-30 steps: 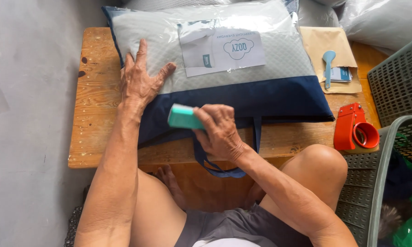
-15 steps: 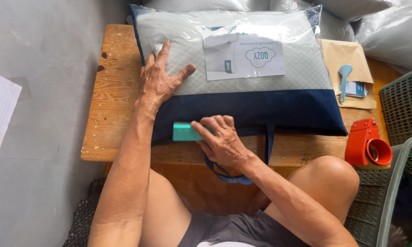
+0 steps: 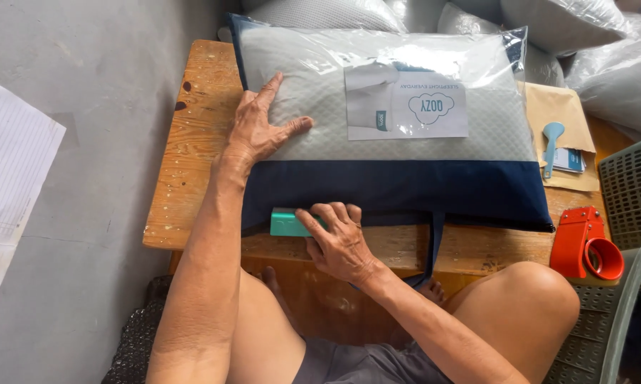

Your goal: The person cleans a pillow inside a blue and white bag using a green sponge. They wipe the surface of the pillow and the bag repeatedly, focusing on different areas.

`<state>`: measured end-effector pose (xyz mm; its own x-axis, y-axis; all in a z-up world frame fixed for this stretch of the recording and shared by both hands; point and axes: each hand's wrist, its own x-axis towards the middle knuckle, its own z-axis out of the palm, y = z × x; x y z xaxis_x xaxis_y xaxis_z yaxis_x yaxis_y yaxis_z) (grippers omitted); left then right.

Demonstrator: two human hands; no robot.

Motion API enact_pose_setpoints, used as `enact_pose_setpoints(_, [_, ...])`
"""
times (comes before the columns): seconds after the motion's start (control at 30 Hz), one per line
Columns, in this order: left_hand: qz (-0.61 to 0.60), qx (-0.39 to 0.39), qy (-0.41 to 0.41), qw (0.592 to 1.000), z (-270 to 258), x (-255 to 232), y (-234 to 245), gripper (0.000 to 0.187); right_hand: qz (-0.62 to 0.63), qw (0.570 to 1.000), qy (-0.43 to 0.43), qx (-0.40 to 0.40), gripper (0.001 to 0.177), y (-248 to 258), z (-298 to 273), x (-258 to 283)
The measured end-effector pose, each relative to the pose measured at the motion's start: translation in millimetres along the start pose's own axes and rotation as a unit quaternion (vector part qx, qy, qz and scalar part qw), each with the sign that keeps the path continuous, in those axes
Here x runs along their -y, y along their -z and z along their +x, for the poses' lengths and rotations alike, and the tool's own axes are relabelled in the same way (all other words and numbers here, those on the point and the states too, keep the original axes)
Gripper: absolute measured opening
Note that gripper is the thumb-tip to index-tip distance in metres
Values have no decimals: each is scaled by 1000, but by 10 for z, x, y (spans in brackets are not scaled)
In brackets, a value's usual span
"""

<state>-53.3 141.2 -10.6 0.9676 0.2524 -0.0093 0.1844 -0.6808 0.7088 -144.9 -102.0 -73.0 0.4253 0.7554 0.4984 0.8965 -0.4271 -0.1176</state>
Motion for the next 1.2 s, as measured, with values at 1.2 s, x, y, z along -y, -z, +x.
enact_pose_setpoints(1.2, [180, -62, -71, 979, -493, -988, -1106, 81, -48, 994, 43, -89, 71, -400, 511, 432])
